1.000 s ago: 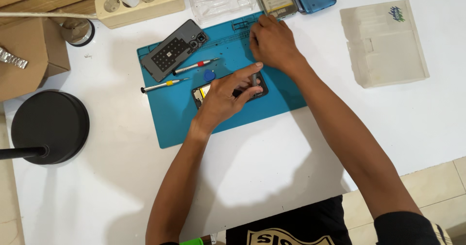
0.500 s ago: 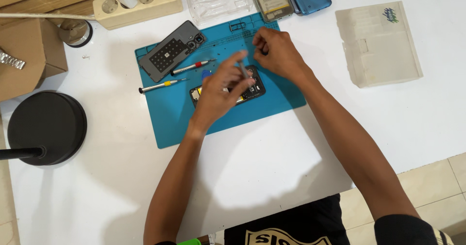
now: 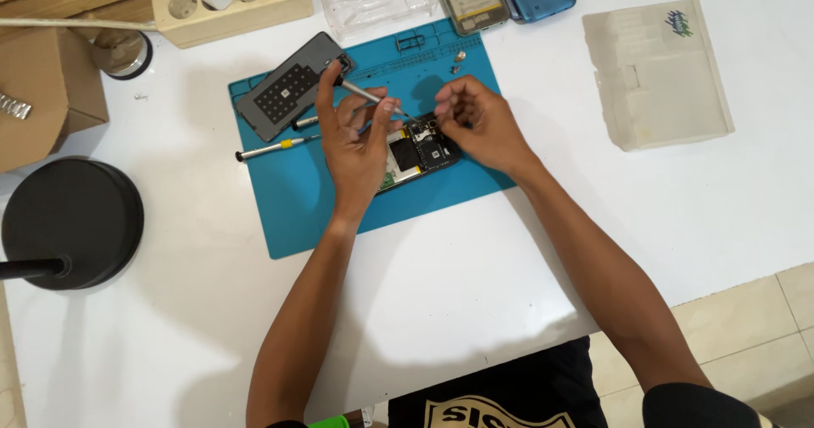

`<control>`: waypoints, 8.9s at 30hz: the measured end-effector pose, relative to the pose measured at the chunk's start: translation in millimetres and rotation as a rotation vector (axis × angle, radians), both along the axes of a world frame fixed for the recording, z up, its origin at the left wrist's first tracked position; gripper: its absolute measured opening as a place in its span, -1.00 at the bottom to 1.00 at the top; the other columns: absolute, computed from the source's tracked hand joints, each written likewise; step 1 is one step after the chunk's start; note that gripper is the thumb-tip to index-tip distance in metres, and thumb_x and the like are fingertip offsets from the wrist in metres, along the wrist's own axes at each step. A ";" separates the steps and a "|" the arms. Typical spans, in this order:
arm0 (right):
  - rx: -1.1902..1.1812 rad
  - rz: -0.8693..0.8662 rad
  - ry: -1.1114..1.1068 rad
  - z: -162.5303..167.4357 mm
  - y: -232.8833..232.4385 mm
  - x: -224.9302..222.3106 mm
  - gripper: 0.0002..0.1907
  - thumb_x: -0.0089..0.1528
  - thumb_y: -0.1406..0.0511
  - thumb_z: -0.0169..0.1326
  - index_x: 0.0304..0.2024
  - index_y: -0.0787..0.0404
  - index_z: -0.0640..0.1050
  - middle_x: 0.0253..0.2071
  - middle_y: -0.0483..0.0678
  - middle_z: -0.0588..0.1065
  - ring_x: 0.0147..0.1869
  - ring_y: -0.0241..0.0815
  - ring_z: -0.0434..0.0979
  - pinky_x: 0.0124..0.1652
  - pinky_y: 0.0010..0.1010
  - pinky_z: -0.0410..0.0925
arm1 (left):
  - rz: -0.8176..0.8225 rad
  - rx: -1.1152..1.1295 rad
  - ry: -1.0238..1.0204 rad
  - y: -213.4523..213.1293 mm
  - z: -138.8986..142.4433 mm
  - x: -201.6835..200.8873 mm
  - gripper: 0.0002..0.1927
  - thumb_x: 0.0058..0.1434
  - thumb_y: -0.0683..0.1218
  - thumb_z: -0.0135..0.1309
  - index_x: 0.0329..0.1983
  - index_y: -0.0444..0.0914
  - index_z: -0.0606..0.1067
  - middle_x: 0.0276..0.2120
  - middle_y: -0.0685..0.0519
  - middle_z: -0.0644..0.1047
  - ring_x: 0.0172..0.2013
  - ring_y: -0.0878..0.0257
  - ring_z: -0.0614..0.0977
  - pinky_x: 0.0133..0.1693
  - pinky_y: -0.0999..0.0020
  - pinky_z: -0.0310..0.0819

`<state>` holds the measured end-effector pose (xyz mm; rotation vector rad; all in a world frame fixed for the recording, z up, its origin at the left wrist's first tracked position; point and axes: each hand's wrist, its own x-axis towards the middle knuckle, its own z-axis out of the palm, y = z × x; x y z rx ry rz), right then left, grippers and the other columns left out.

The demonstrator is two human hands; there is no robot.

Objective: The person uses a screwdriver to remove and place screws on a disassembled smartphone lying on a blue mat. They repeatedly pick up screws from the mat, position them into screw holes on the phone, and turn the screwdriver to secure them. The phone remains open with its battery and internal components visible throughout.

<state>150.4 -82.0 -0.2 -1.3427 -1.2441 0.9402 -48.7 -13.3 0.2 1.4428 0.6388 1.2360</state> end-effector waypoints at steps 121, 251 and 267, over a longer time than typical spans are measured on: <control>0.047 -0.035 0.266 0.0 -9.4 -14.1 -0.66 0.29 0.56 0.14 0.03 0.25 0.37 -0.06 0.01 0.55 0.07 -0.27 0.60 0.08 -0.45 0.53 | -0.057 0.263 0.002 -12.8 0.2 12.3 -0.23 0.51 -0.28 0.06 0.57 -0.12 -0.12 0.09 -0.10 0.51 0.13 0.09 0.68 0.11 0.25 0.80; 0.118 -0.103 -0.502 8.6 -8.2 -23.0 -0.79 0.28 0.42 0.17 -0.03 0.29 0.58 0.01 -0.02 0.54 0.02 -0.12 0.59 0.00 -0.37 0.49 | -0.025 0.337 0.296 12.5 -10.3 19.6 -0.25 0.41 -0.17 0.24 0.54 -0.07 0.12 -0.06 -0.04 0.63 0.03 0.16 0.73 -0.03 0.32 0.80; 0.104 -0.185 -0.542 8.8 -2.0 -28.9 -0.76 0.17 0.32 0.35 -0.16 0.29 0.64 -0.12 -0.02 0.55 -0.05 -0.11 0.57 -0.11 -0.35 0.48 | -0.054 0.146 0.039 18.5 -14.3 16.3 -0.17 0.45 -0.29 0.17 0.59 -0.15 -0.05 -0.13 -0.03 0.59 -0.03 0.22 0.71 0.05 0.32 0.76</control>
